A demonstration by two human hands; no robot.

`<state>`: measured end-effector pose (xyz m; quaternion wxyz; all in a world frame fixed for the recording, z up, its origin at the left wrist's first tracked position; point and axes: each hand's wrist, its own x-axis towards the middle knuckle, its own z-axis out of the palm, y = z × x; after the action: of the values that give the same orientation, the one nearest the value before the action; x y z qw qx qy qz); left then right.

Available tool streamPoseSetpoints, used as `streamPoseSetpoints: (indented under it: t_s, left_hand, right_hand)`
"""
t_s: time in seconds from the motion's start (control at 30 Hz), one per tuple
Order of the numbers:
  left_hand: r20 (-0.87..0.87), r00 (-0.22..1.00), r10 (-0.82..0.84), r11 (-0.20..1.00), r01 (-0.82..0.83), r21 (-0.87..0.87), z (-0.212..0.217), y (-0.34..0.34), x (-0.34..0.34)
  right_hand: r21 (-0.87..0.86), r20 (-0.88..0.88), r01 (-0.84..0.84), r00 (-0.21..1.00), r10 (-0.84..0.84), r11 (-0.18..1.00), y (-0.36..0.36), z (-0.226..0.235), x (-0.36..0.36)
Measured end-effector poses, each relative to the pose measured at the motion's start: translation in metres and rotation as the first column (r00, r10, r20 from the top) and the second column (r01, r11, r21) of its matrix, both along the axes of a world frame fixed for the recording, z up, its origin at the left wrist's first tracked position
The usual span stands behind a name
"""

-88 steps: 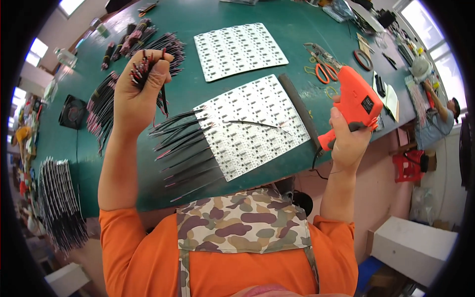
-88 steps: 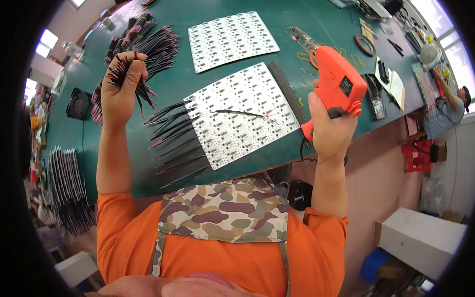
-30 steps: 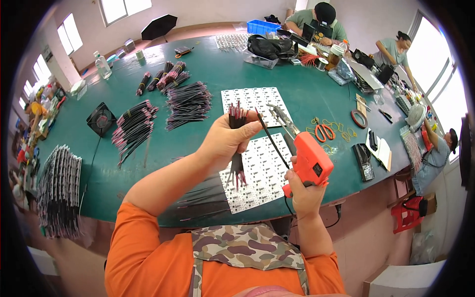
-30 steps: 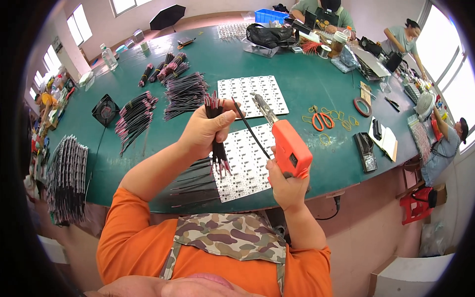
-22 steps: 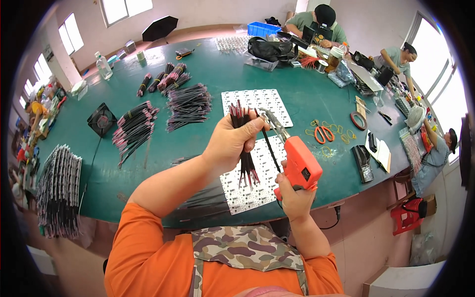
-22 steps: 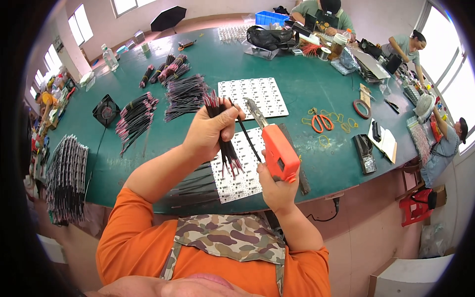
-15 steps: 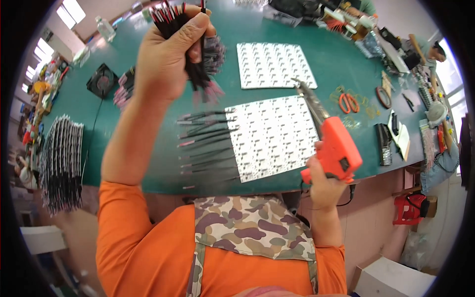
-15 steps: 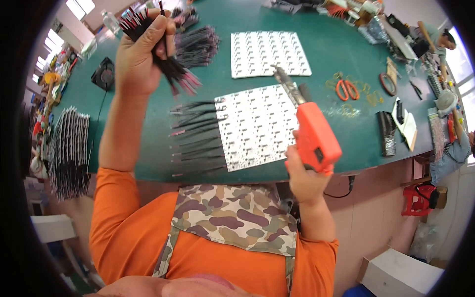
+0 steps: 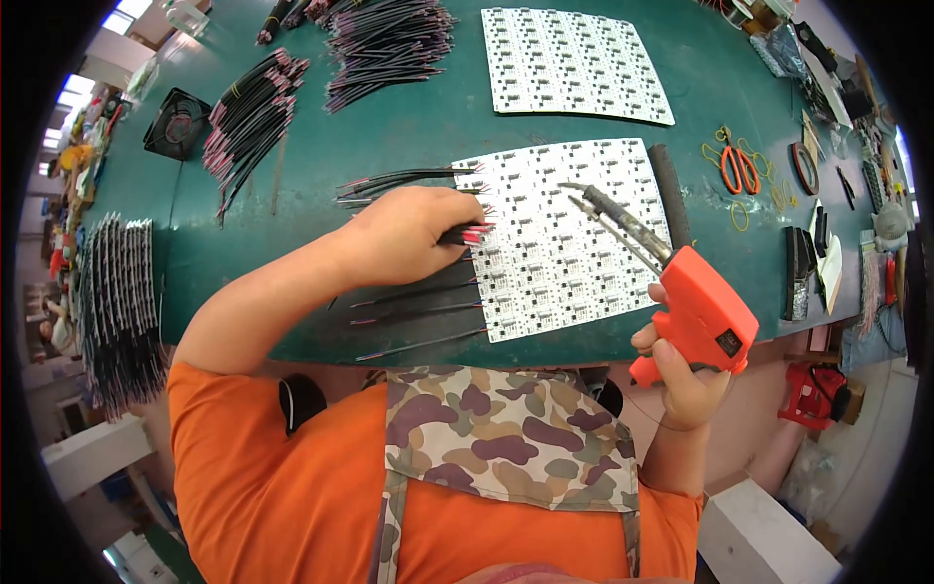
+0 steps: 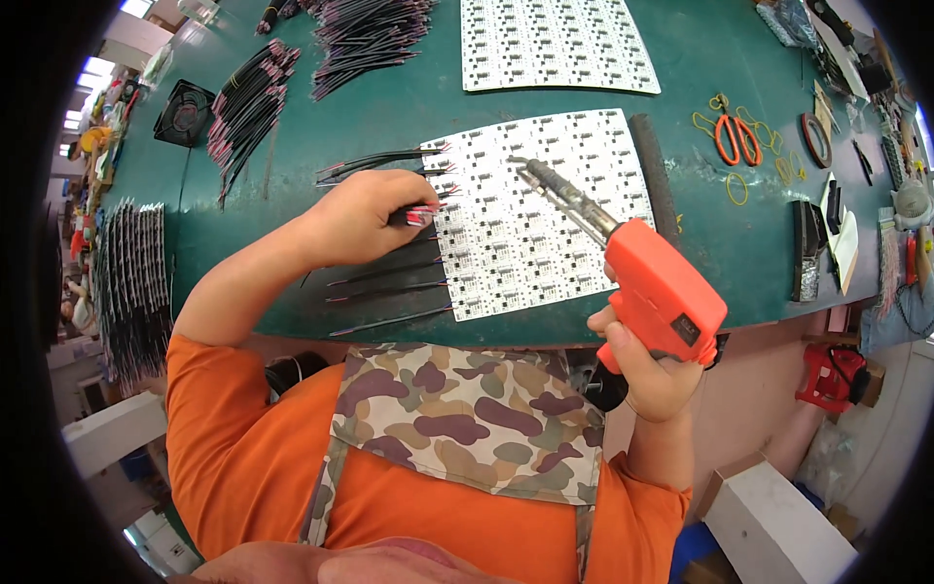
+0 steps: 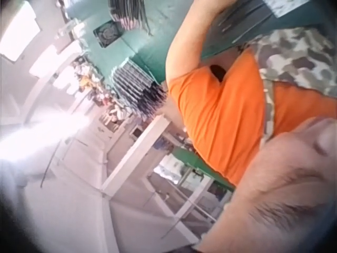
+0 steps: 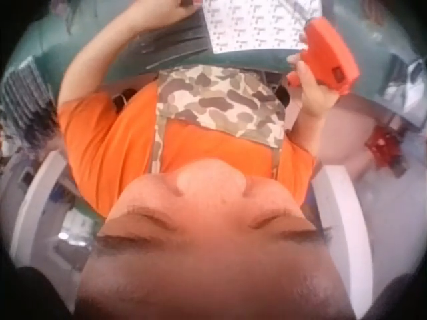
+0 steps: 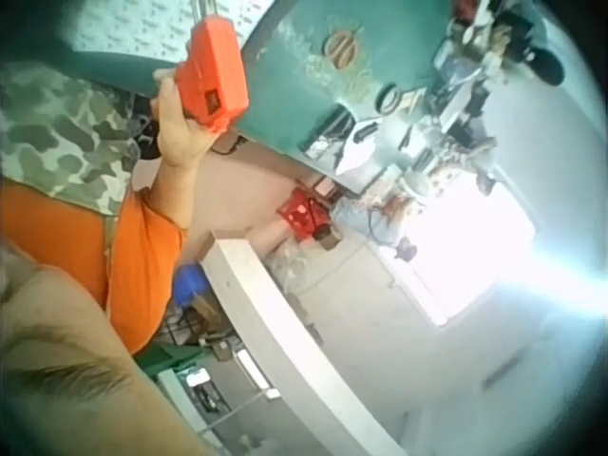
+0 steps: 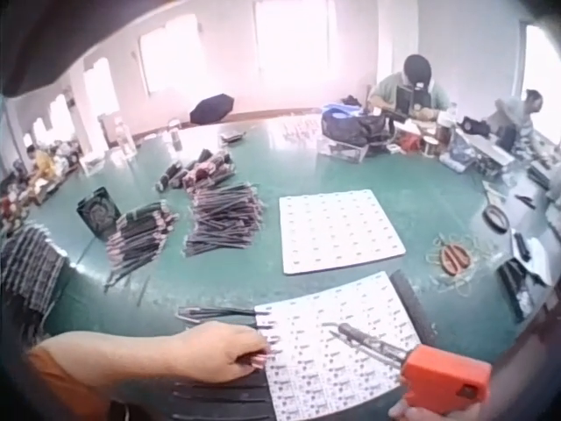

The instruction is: The person solders small black wires onto an LED PCB array at an assembly station. This is done using a soldering iron and solder wire.

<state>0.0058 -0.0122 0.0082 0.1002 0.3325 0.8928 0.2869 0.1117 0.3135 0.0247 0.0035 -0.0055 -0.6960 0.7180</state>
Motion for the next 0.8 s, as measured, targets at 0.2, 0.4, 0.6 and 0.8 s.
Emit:
streamPoseSetpoints:
  t_s: [0.2, 0.4, 0.6, 0.8]
  left_hand:
    - [0.042, 0.99, -0.131, 0.975, 0.136, -0.176, 0.006, 0.007, -0.004]
    - [-0.111, 0.972, -0.209, 0.96, 0.182, -0.21, -0.003, 0.01, -0.007]
    - [-0.141, 0.966, -0.219, 0.96, 0.187, -0.208, -0.009, 0.013, -0.01]
    - [-0.211, 0.952, -0.219, 0.963, 0.177, -0.202, -0.016, 0.011, -0.01]
  right_hand:
    - [-0.162, 0.16, -0.075, 0.982, 0.101, 0.984, 0.007, -0.001, -0.005]
    - [-0.076, 0.12, -0.203, 0.97, 0.211, 0.976, 0.006, -0.007, -0.012]
    - [0.267, -0.013, -0.261, 0.962, 0.274, 0.928, 0.001, -0.022, -0.014]
    - [0.442, -0.104, -0.287, 0.924, 0.367, 0.85, 0.0, -0.026, -0.021]
